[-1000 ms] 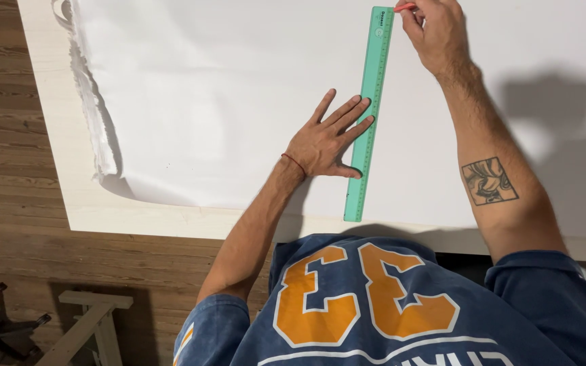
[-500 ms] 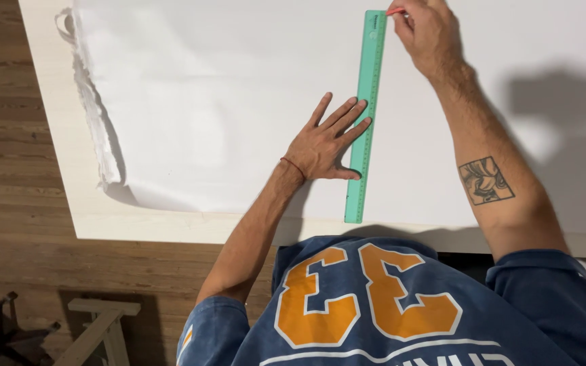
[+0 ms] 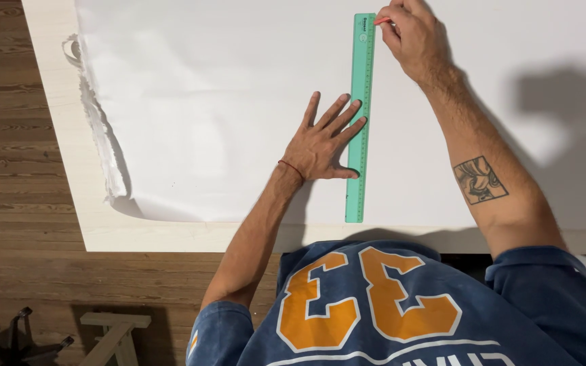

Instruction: Mark lines and points on a large sheet of material using a ruler, set square, and marking tool

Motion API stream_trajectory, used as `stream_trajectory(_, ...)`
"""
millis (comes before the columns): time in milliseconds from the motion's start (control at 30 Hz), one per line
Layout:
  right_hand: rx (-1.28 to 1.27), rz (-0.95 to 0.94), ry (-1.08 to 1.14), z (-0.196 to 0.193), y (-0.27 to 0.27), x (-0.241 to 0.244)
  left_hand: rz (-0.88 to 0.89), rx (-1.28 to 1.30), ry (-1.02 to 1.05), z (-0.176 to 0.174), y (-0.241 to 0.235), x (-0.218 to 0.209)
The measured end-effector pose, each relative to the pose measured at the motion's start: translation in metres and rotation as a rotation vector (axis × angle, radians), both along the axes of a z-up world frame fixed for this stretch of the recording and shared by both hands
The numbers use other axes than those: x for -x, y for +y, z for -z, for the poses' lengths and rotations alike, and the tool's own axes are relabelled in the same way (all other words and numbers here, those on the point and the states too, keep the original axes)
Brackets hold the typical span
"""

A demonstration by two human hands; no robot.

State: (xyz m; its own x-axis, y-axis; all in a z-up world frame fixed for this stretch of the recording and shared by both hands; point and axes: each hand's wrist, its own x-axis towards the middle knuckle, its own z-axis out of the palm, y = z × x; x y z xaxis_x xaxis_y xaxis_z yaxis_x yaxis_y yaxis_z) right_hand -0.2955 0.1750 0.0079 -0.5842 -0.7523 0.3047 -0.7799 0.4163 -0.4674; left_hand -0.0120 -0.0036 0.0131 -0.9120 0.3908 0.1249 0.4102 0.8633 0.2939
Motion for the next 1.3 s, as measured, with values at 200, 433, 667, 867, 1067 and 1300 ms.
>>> stream_trajectory(200, -0.051, 0.011, 0.023, -0.002, -0.001, 0.0, -0.016, 0.028, -0.027, -0.002, -0.001, 0.006)
stream_trajectory(433, -0.053, 0.011, 0.034, 0.0, -0.002, 0.0, -0.013, 0.042, -0.061, -0.004, -0.003, 0.008)
stream_trajectory(667, -0.061, -0.002, 0.015, -0.007, -0.003, -0.001, -0.02, 0.013, -0.019, -0.001, -0.003, 0.007)
stream_trajectory(867, 0.052, -0.025, -0.038, -0.005, -0.003, 0.002, -0.032, -0.02, 0.018, 0.001, -0.003, 0.006)
stream_trajectory(1067, 0.031, 0.035, -0.031, -0.004, -0.011, 0.012, -0.026, 0.0, 0.032, 0.004, -0.004, 0.006)
stream_trajectory(1300, -0.03, 0.041, 0.006, -0.002, -0.011, 0.014, -0.056, -0.049, 0.071, 0.004, -0.001, -0.006)
